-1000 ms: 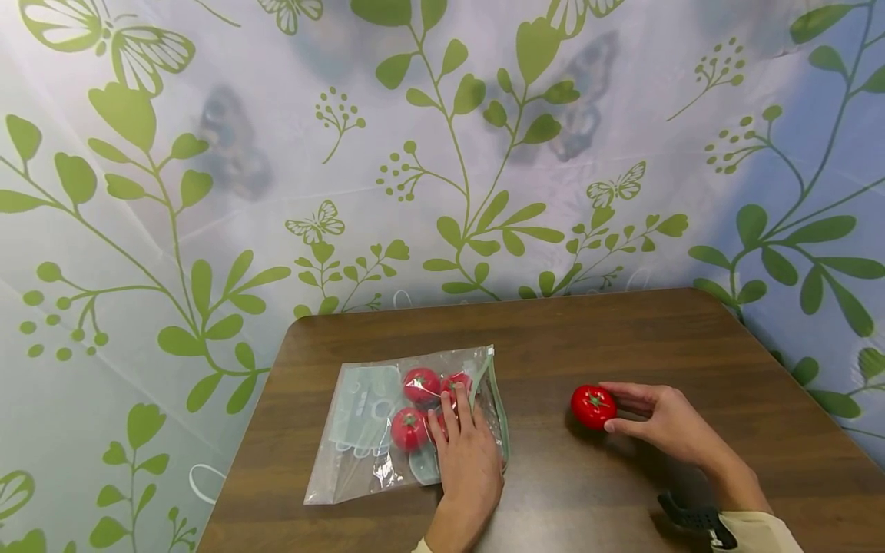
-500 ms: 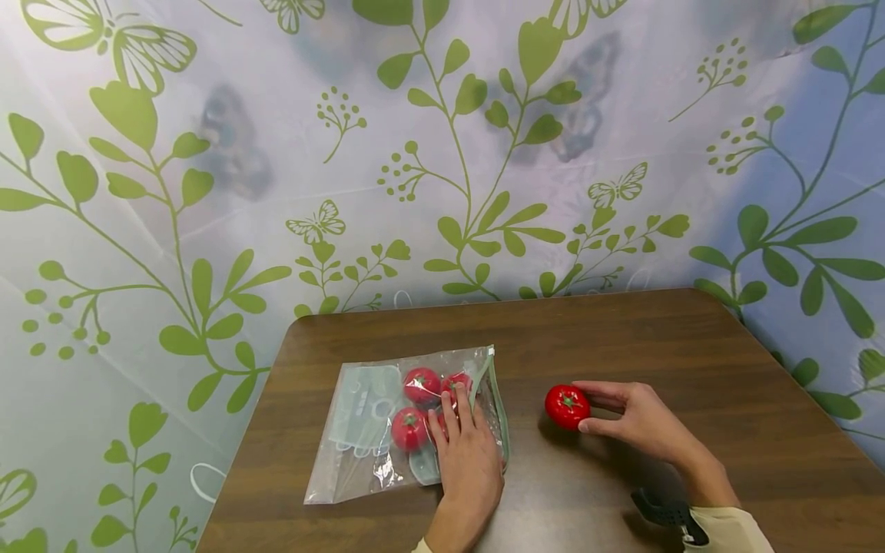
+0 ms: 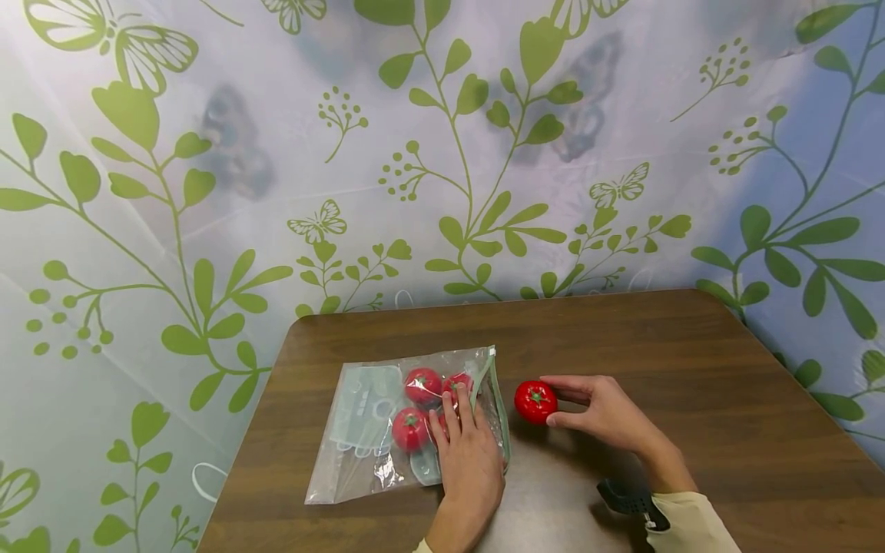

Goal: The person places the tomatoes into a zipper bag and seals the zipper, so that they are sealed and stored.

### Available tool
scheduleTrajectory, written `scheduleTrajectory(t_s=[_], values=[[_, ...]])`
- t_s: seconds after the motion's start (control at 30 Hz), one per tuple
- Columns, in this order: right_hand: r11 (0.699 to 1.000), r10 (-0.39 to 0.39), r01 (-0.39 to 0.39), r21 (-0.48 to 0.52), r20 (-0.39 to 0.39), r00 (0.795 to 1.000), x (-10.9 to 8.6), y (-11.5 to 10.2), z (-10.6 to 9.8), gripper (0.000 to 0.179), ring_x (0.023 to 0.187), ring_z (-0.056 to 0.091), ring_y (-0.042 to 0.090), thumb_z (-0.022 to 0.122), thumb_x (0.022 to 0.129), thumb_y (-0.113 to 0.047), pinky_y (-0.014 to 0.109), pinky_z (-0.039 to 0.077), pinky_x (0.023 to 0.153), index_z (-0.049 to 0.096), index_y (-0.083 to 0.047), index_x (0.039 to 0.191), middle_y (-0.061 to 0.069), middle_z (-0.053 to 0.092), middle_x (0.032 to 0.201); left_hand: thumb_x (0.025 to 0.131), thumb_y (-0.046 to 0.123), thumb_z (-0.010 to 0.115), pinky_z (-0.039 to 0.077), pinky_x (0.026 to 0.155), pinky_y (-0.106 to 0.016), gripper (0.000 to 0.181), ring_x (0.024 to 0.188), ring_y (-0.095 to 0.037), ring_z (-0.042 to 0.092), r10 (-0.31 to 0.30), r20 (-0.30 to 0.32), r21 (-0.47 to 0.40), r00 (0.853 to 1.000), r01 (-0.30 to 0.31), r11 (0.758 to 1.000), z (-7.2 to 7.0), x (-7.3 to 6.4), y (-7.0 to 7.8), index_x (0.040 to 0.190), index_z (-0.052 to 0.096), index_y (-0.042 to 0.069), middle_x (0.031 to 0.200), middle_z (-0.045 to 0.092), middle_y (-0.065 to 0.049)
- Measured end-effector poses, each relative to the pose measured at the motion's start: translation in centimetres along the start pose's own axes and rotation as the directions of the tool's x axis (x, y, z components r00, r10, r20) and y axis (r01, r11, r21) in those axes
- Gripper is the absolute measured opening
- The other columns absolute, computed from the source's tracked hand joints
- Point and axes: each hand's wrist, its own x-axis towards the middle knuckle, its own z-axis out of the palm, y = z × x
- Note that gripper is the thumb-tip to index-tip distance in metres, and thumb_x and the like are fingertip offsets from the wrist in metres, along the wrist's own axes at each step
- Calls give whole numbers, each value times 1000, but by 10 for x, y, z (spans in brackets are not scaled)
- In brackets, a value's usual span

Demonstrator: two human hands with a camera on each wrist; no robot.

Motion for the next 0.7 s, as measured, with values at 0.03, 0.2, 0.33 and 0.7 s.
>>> scheduleTrajectory(t_s=[0.03, 0.2, 0.33, 0.7], values=[[1000, -5, 5, 7, 3, 1000, 2, -1, 2, 65, 129, 74, 38, 94, 89, -32, 53, 59, 105, 70, -10, 146, 17, 73, 144, 75, 39, 99, 27, 131, -68, 98, 165, -46, 31, 0, 3, 3, 1000, 0, 1000, 0, 0, 0, 158, 58, 6, 177, 36, -19], [999, -23, 22, 31, 20, 1000, 11, -6, 13, 65, 130, 73, 38, 93, 89, -30, 52, 59, 106, 70, -11, 146, 16, 72, 144, 75, 40, 99, 27, 131, -68, 97, 164, -46, 33, 4, 3, 27, 1000, -4, 1000, -2, -1, 0, 157, 59, 6, 176, 37, -19], [999, -37, 35, 36, 39, 999, 18, -8, 21, 64, 130, 73, 37, 93, 90, -32, 51, 59, 107, 70, -12, 146, 15, 72, 145, 75, 40, 98, 27, 131, -68, 97, 164, -46, 33, 6, 10, 21, 1000, -6, 1000, -2, 0, 0, 157, 59, 6, 176, 37, -19], [1000, -23, 22, 8, 87, 996, 32, -11, 42, 63, 130, 74, 34, 93, 90, -32, 51, 59, 107, 71, -14, 146, 13, 73, 145, 78, 42, 97, 25, 131, -69, 97, 165, -46, 29, 5, 25, 13, 1000, -5, 1000, 0, 2, 0, 158, 56, 5, 178, 35, -19]])
